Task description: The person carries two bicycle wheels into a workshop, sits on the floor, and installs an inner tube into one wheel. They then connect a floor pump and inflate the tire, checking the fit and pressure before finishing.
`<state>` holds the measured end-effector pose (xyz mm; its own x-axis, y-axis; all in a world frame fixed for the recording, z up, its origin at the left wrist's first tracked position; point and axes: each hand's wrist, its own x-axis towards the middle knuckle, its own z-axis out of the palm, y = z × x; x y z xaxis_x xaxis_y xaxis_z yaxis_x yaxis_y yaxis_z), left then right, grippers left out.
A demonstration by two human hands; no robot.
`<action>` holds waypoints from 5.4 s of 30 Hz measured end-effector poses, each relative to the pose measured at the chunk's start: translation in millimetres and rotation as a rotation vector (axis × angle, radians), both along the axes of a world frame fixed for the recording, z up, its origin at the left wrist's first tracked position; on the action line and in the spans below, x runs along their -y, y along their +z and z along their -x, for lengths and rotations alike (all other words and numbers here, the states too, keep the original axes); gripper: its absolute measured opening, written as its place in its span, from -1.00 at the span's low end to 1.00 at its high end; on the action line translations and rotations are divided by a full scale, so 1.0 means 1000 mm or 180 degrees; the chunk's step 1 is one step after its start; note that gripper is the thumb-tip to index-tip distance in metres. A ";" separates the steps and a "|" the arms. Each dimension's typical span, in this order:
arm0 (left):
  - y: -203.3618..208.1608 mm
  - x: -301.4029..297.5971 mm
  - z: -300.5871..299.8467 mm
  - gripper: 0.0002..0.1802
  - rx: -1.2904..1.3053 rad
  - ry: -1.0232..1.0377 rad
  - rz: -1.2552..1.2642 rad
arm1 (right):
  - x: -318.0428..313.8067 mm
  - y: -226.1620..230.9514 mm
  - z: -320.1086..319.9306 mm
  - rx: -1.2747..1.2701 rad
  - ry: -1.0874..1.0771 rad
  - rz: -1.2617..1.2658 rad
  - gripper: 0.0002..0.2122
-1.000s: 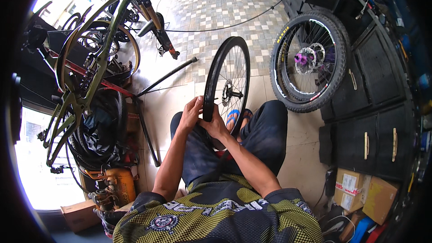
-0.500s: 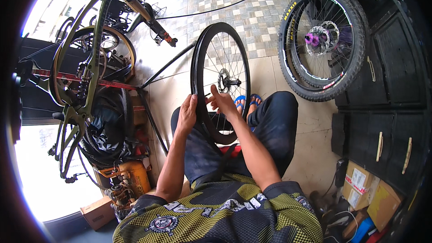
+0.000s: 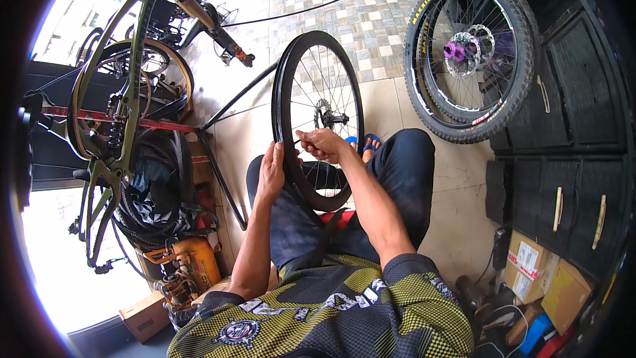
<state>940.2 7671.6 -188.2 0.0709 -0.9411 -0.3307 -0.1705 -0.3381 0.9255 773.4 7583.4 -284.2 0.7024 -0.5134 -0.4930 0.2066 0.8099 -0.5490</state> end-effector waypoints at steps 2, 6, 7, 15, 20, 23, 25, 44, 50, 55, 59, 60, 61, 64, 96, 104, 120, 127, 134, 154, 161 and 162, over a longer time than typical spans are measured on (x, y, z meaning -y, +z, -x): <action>0.000 -0.001 0.000 -0.44 0.0004 0.0020 -0.0041 | 0.002 -0.005 -0.001 0.0136 0.0006 -0.0137 -0.59; 0.001 -0.001 0.001 -0.43 0.0202 0.0023 -0.0041 | 0.006 -0.011 -0.004 0.0213 0.0056 -0.0379 -0.65; -0.001 -0.001 0.000 -0.42 0.0146 0.0037 -0.0039 | 0.008 -0.011 -0.005 0.0132 0.0092 -0.0440 -0.64; -0.004 -0.002 -0.006 -0.41 0.0107 -0.0018 -0.0088 | 0.006 -0.017 -0.003 0.0402 0.0181 0.0656 -0.74; -0.001 -0.001 -0.005 -0.41 0.0035 -0.0013 -0.0091 | 0.017 -0.003 0.010 -0.0840 0.0250 0.3606 -0.76; 0.000 -0.001 -0.006 -0.43 0.0092 -0.0072 -0.0107 | 0.017 0.001 0.010 -0.1243 0.0135 0.4611 -0.82; 0.000 0.000 -0.005 -0.43 0.0088 -0.0074 -0.0117 | 0.017 0.004 0.011 -0.1324 0.0031 0.4744 -0.85; -0.016 0.006 -0.008 -0.48 -0.0148 0.0081 -0.0114 | 0.015 -0.014 0.023 -0.2565 -0.0184 0.4559 -0.85; -0.038 -0.005 -0.016 -0.41 -0.0173 0.0438 0.0081 | 0.019 0.093 0.194 -0.3313 -0.2452 0.4135 -0.89; -0.059 0.005 -0.026 -0.31 -0.0440 0.0236 0.0068 | -0.093 0.269 0.439 -0.5947 -0.4047 0.4698 -0.85; -0.054 0.012 -0.019 -0.28 -0.0465 0.0210 0.0140 | -0.221 0.375 0.558 -0.6901 -0.4953 0.3778 -0.85; -0.045 0.011 -0.011 -0.28 -0.0481 0.0219 0.0105 | -0.250 0.385 0.592 -0.7386 -0.4689 0.3573 -0.86; -0.043 0.010 -0.009 -0.28 -0.0482 0.0190 0.0084 | -0.271 0.398 0.609 -0.7250 -0.4547 0.3010 -0.87; -0.038 0.012 -0.007 -0.29 -0.0428 0.0028 0.0052 | -0.324 0.409 0.663 -0.7715 -0.3439 0.1803 -0.88; -0.029 -0.001 -0.005 -0.54 -0.0919 0.0235 0.0002 | -0.076 0.148 0.073 -0.2027 -0.0417 0.3827 -0.75; -0.027 -0.014 -0.027 -0.54 -0.1340 0.0821 -0.0161 | -0.021 0.022 -0.005 -0.0560 -0.0197 0.1320 -0.54; -0.011 0.003 -0.014 -0.62 -0.1157 0.0905 -0.0464 | -0.003 -0.028 -0.028 0.1354 0.0032 0.0041 -0.66; 0.001 0.019 -0.018 -0.62 -0.1069 0.1066 -0.0629 | 0.005 -0.024 -0.037 0.1495 -0.0120 0.0095 -0.58; 0.004 0.022 -0.023 -0.70 -0.1138 0.1236 -0.0804 | 0.016 -0.028 -0.043 0.1578 -0.0061 -0.0203 -0.62; 0.022 0.032 -0.005 -0.61 -0.0975 0.1110 -0.1022 | 0.015 -0.025 -0.036 0.1814 -0.0410 -0.0096 -0.79; 0.019 0.028 -0.010 -0.61 -0.0964 0.1046 -0.1032 | 0.021 -0.024 -0.031 0.1385 -0.0241 0.0242 -0.75; 0.020 0.030 -0.008 -0.61 -0.0942 0.1024 -0.1034 | 0.023 -0.023 -0.030 0.1351 -0.0229 0.0209 -0.75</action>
<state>947.9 7642.0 -168.6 0.1984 -0.7332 -0.6504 0.2407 -0.6068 0.7575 803.7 7560.8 -307.5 0.7970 -0.5892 -0.1330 0.4798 0.7514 -0.4530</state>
